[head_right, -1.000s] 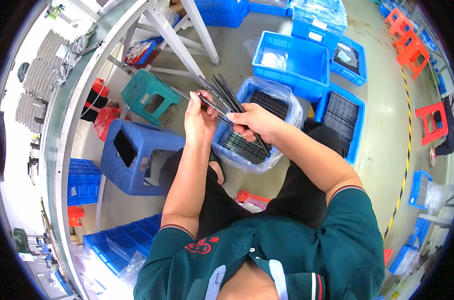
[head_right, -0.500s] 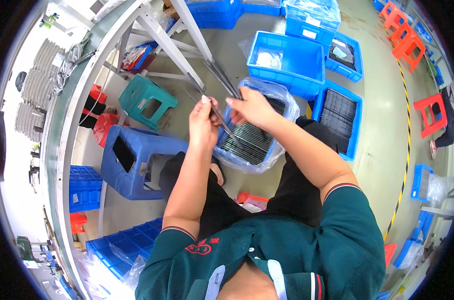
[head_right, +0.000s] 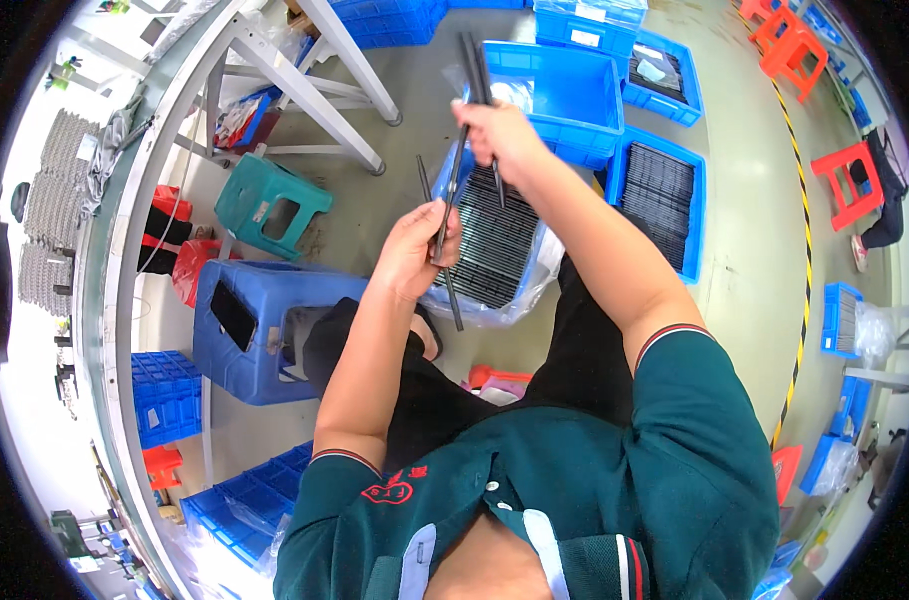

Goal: Sorting and arranging thin metal rods into a specialized storage tray.

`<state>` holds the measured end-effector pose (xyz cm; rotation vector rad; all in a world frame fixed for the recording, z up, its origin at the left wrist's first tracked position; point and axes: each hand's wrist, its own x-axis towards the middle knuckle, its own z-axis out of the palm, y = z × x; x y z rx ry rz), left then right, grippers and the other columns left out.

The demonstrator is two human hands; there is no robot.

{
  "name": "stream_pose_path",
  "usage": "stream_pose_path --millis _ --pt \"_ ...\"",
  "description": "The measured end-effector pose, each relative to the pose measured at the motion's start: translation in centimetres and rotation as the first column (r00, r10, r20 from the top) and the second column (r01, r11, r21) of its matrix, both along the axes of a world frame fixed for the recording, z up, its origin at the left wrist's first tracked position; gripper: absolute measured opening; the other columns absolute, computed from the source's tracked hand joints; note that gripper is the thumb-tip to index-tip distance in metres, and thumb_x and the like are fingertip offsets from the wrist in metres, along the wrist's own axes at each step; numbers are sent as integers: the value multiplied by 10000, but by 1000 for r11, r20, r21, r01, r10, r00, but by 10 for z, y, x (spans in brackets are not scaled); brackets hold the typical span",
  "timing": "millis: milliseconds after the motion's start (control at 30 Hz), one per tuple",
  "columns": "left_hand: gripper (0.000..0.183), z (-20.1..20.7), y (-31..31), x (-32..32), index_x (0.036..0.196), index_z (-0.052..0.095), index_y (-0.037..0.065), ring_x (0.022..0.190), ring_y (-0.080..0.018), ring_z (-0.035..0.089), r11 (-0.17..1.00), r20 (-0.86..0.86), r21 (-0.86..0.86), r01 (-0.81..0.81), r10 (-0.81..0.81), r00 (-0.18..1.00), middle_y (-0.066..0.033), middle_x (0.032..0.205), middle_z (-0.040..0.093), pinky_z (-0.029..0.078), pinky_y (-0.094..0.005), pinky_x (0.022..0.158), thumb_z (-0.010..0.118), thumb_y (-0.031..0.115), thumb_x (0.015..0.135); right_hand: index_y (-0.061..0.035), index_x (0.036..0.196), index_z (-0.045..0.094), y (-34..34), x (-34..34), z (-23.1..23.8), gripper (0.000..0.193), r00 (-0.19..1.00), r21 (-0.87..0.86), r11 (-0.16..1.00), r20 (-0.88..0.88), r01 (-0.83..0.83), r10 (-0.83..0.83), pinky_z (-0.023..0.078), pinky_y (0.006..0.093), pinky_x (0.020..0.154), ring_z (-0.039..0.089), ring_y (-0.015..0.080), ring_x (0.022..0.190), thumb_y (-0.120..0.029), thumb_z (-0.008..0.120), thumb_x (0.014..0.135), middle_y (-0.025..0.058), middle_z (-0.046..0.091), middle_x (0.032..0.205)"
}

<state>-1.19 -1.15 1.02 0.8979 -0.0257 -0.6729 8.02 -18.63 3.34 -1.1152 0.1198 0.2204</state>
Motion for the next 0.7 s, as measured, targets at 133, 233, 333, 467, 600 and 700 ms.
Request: stream_pose_path --millis 133,233,333,467,600,700 --pt "353 -2 3 -4 879 521 28 550 -98 369 1000 -29 -20 -7 6 1000 -10 709 445 314 -223 498 459 369 946 -102 723 479 -12 15 6 223 992 46 991 12 122 -123 218 237 378 284 48 383 -212 632 843 -73 357 500" --pt "444 4 -1 -5 953 532 10 640 -142 427 999 -124 -7 -33 32 992 -45 817 485 351 -266 547 391 431 957 -97 715 471 -5 1 4 240 999 77 996 -32 46 -43 216 235 375 288 50 388 -220 629 849 -77 333 499" --pt "363 4 -2 -5 900 523 11 603 -150 441 997 -42 -8 -73 73 996 -47 759 482 356 -280 538 442 360 956 -96 713 468 16 -13 0 242 1000 25 1000 -28 3 -2 219 239 368 291 52 386 -216 627 851 -74 341 499" --pt "318 -3 -6 -6 822 490 28 564 -140 419 991 -57 -75 -112 108 992 -39 713 460 346 -270 524 468 318 951 -84 750 495 27 -21 -14 214 1000 34 999 10 -2 2 239 242 358 325 64 381 -215 639 840 -44 395 515" --pt "303 -12 0 4 809 489 43 554 -126 407 976 -8 -130 -175 176 984 -34 713 467 334 -264 511 470 312 949 -97 798 532 49 -44 -16 153 996 -82 994 34 -79 82 330 206 368 461 73 398 -191 649 831 -14 506 531" --pt "427 -1 -2 5 817 496 34 545 -126 387 976 -86 -52 -212 208 974 -34 717 463 323 -260 507 358 407 973 -81 705 497 43 -40 -12 260 987 -49 988 62 -143 146 323 226 358 460 80 383 -232 671 825 6 501 519"
